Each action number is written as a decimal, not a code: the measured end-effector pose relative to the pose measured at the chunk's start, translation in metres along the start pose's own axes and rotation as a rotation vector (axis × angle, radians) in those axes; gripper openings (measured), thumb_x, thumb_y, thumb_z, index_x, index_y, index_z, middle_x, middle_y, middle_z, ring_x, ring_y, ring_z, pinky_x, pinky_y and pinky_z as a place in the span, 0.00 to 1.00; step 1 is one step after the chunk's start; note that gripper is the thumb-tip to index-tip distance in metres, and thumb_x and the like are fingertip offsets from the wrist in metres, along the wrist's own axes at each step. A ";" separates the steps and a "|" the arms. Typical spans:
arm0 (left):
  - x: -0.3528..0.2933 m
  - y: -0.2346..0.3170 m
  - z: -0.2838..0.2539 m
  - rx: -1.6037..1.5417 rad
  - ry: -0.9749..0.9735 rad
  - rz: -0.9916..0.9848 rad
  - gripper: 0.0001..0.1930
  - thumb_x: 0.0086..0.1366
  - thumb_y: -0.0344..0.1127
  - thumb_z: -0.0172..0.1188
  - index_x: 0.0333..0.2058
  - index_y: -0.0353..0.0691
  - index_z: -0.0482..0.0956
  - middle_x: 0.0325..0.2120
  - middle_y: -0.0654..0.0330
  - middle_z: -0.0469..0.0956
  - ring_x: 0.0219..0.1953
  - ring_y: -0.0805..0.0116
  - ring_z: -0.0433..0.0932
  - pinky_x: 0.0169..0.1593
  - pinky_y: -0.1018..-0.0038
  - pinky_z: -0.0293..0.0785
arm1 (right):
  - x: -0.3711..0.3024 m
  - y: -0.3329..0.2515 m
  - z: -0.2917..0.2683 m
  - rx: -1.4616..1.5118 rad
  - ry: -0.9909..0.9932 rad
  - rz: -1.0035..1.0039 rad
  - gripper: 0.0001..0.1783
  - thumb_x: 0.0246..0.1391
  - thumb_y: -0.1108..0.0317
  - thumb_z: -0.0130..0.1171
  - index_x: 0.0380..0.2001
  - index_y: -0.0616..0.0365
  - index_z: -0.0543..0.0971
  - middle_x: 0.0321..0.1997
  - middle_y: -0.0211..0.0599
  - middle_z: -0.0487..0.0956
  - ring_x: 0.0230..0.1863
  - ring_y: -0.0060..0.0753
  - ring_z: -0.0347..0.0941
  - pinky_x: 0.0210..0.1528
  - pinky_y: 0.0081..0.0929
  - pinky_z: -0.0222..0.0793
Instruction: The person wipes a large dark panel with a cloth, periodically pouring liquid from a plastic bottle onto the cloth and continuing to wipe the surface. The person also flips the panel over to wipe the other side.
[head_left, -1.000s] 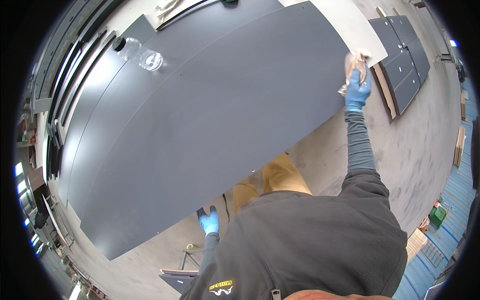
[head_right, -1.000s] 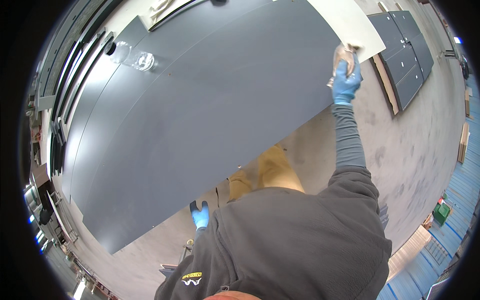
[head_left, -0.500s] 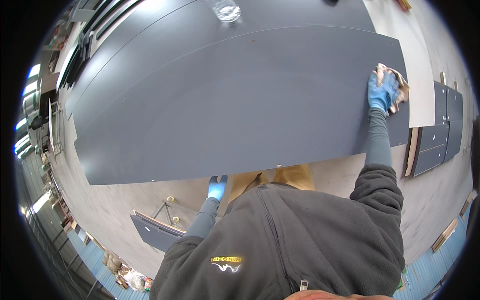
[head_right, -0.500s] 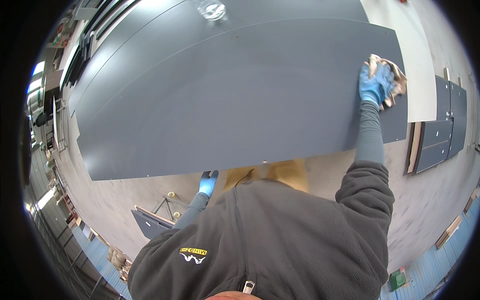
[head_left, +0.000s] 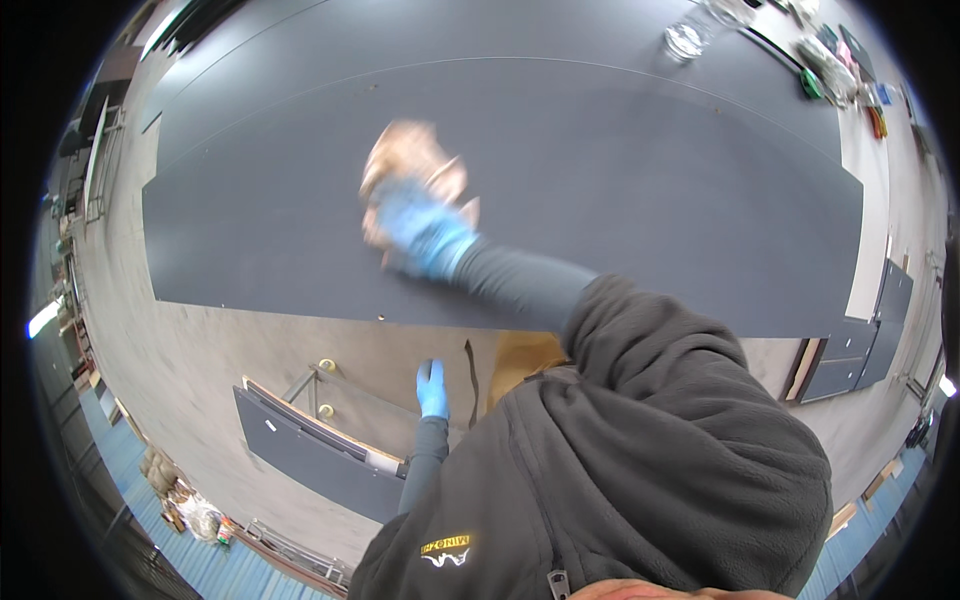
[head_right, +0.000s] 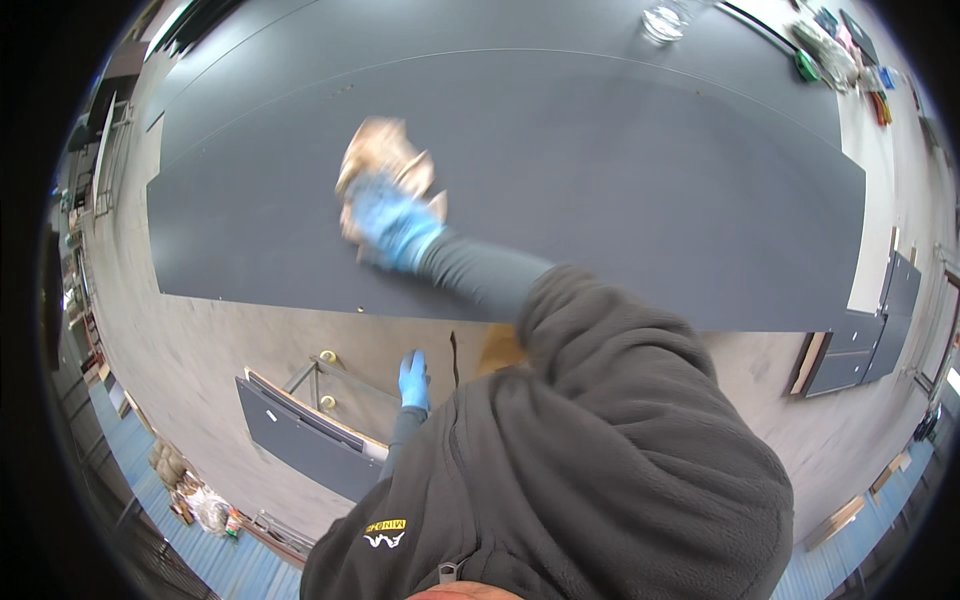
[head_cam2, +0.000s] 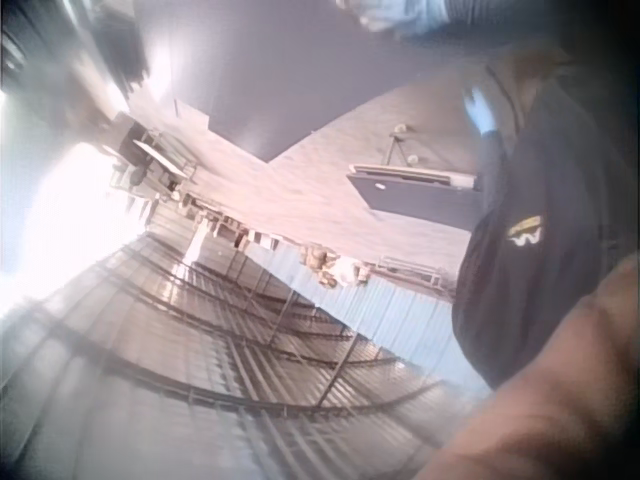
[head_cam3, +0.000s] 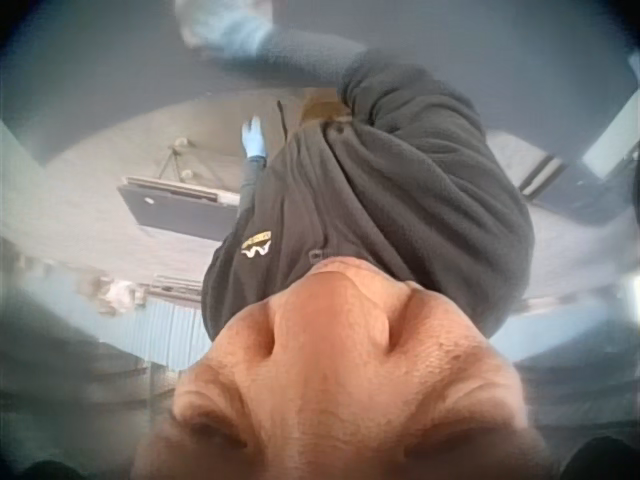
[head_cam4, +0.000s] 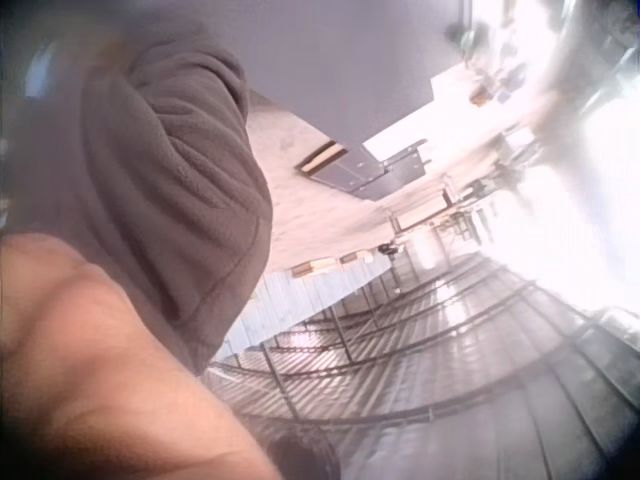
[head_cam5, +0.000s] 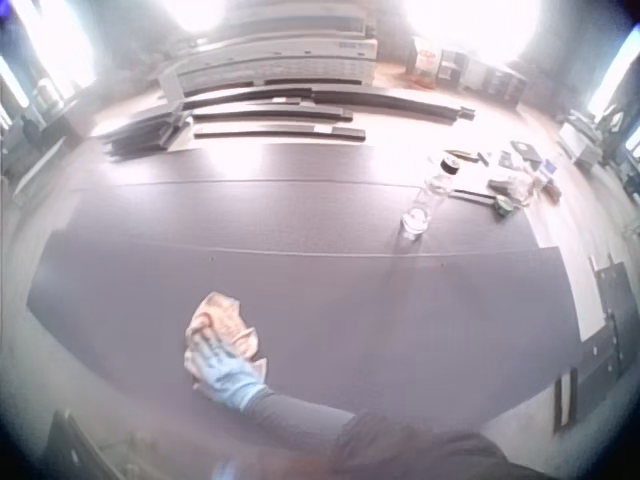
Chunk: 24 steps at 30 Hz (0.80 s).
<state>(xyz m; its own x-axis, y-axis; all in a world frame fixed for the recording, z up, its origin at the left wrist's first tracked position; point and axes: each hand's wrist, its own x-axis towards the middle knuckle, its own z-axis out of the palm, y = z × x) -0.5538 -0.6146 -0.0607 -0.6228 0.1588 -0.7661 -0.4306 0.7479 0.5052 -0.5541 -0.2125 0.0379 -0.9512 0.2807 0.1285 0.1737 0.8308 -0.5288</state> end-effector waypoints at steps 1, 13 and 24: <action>-0.003 -0.008 -0.015 -0.023 0.058 -0.064 0.29 0.77 0.46 0.64 0.64 0.26 0.76 0.57 0.53 0.80 0.56 0.63 0.75 0.63 0.65 0.72 | 0.005 -0.043 0.028 0.091 0.107 -0.138 0.35 0.55 0.51 0.71 0.65 0.51 0.78 0.66 0.46 0.77 0.76 0.54 0.67 0.78 0.56 0.64; -0.110 0.122 -0.058 0.671 1.103 0.940 0.31 0.84 0.45 0.54 0.75 0.31 0.62 0.73 0.42 0.64 0.73 0.49 0.68 0.76 0.56 0.67 | -0.055 -0.171 0.039 1.451 -0.384 0.455 0.27 0.62 0.56 0.66 0.62 0.55 0.85 0.66 0.46 0.83 0.65 0.46 0.81 0.66 0.42 0.76; -0.071 0.197 0.101 0.542 0.834 1.063 0.33 0.83 0.47 0.57 0.77 0.34 0.62 0.78 0.37 0.57 0.80 0.42 0.59 0.78 0.50 0.62 | -0.307 0.136 -0.231 1.282 0.778 0.426 0.31 0.64 0.57 0.71 0.66 0.59 0.78 0.61 0.41 0.83 0.60 0.34 0.82 0.60 0.34 0.83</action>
<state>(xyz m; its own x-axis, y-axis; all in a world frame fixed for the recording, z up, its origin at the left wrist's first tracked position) -0.5282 -0.4136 0.0530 -0.7559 0.5101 0.4104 0.6434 0.6949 0.3213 -0.1796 -0.0743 0.1199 -0.4586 0.8878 -0.0389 -0.3255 -0.2085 -0.9223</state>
